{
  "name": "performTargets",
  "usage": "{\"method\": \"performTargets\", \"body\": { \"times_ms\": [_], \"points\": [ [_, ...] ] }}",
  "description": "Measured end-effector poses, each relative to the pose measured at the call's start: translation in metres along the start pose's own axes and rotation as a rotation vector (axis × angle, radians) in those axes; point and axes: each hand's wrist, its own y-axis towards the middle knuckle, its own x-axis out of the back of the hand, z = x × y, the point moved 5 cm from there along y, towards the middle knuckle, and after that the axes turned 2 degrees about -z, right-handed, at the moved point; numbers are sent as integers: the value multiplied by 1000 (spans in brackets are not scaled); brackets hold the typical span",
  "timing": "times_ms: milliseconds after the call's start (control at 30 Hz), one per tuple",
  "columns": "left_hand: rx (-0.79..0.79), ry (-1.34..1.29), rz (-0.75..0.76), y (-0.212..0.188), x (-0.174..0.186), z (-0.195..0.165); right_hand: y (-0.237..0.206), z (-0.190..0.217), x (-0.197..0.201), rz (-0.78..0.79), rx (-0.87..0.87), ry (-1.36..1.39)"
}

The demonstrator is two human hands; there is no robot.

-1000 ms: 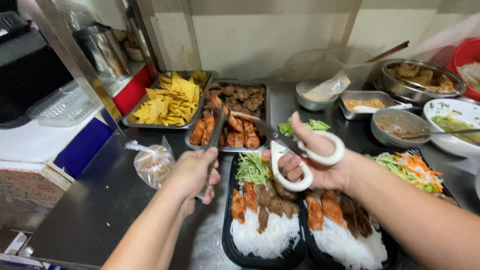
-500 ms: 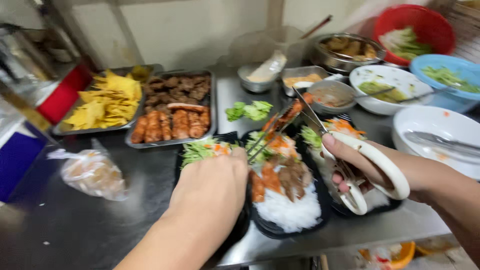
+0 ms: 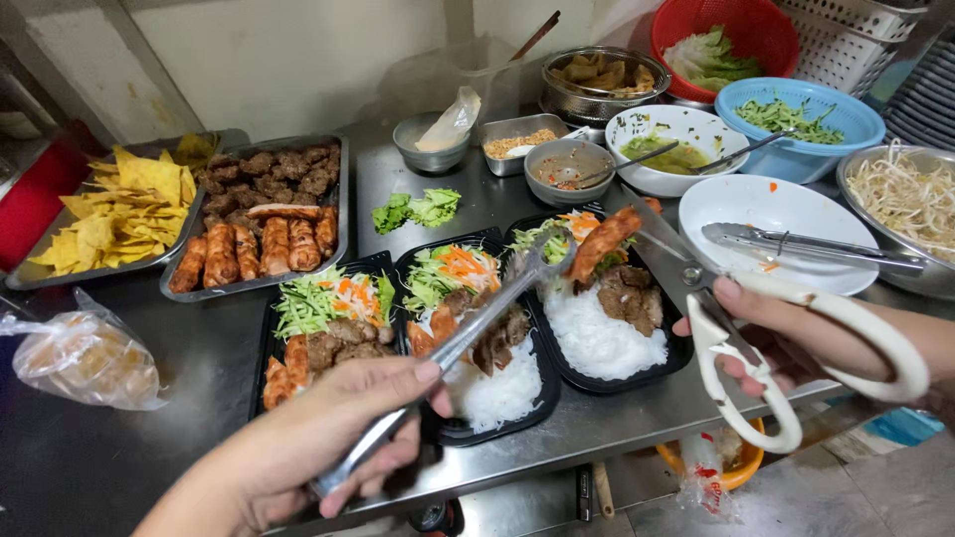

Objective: The person uses tongs and scissors to cut fried chicken and meat, placing them into three black containers with rice and vegetables. They then add sauce, crushed peanuts, and tortilla chips to each container.

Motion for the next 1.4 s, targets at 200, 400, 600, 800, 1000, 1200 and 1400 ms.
{"method": "performTargets", "body": {
  "times_ms": [200,400,600,800,1000,1200,1400],
  "points": [
    [78,-220,46,6,-32,36,-6,-2,10,266,121,110],
    [-139,-339,137,31,-58,79,0,-4,-15,23,-158,201],
    [-287,-481,23,82,-116,127,-8,-5,-74,98,-96,403],
    [-310,-570,-114,103,-150,148,-5,-4,-94,116,-16,333],
    [-324,-557,-135,102,-160,153,-1,-14,-81,104,27,130],
    [-268,-575,-167,108,-165,170,5,-31,-72,108,-14,200],
    [-270,-553,-176,118,-160,180,8,-38,-66,47,-114,111]
  ]
}}
